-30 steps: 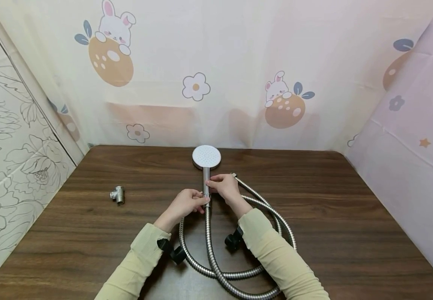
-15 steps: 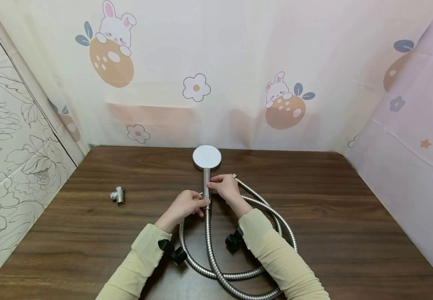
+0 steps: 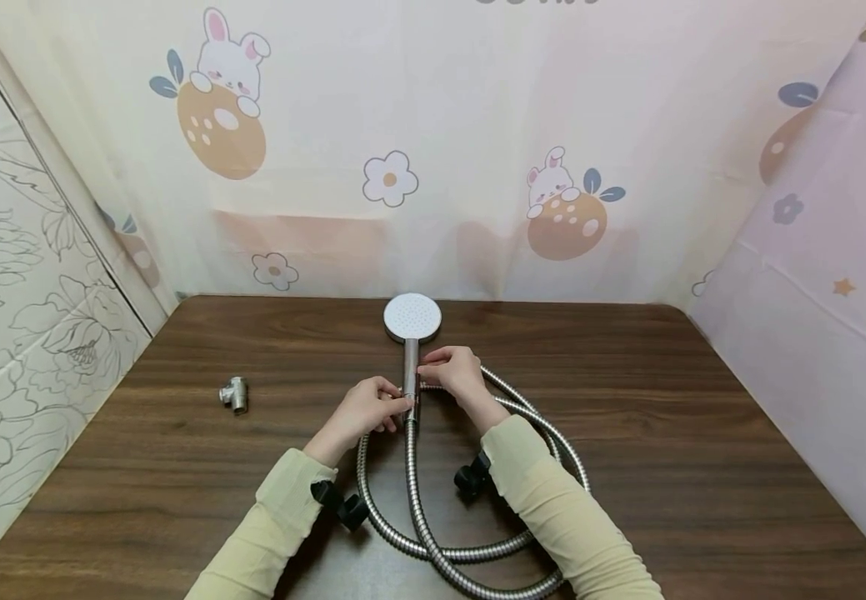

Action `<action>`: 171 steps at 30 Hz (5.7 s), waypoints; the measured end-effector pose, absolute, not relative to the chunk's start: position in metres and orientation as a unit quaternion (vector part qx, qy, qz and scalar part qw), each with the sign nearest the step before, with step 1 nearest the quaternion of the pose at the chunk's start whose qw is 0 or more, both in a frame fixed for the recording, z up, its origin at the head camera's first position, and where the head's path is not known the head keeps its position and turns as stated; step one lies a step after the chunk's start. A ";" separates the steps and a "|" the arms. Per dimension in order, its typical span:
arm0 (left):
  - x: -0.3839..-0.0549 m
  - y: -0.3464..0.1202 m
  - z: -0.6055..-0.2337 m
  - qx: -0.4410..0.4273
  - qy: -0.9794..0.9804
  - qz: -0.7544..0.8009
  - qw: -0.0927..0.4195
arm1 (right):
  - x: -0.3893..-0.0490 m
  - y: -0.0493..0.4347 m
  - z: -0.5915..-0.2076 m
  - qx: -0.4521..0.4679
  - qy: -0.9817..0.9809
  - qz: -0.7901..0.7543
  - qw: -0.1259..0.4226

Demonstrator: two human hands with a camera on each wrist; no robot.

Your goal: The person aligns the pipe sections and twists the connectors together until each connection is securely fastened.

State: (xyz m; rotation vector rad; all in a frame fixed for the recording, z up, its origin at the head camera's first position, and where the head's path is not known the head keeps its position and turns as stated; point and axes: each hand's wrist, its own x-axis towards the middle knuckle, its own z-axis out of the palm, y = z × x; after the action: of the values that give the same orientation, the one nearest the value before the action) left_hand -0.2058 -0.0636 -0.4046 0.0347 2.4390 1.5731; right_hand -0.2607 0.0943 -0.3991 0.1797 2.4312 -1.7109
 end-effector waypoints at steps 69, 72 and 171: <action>-0.204 -0.194 -0.410 -0.089 0.926 0.323 -0.176 | -0.289 0.136 -0.403 0.084 0.884 -0.457 0.050; -0.204 -0.197 -0.411 -0.094 0.924 0.325 -0.177 | -0.289 0.136 -0.404 0.088 0.892 -0.441 0.050; -0.223 -0.186 -0.396 -0.124 0.826 0.550 0.006 | -0.275 0.136 -0.402 0.018 0.889 -0.457 0.006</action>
State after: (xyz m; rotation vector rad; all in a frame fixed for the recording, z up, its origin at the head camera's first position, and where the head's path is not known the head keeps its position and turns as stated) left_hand -0.2228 -0.1856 -0.3962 -0.3870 2.5854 1.7217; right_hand -0.2746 0.1359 -0.4021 0.0572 2.7828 -1.4294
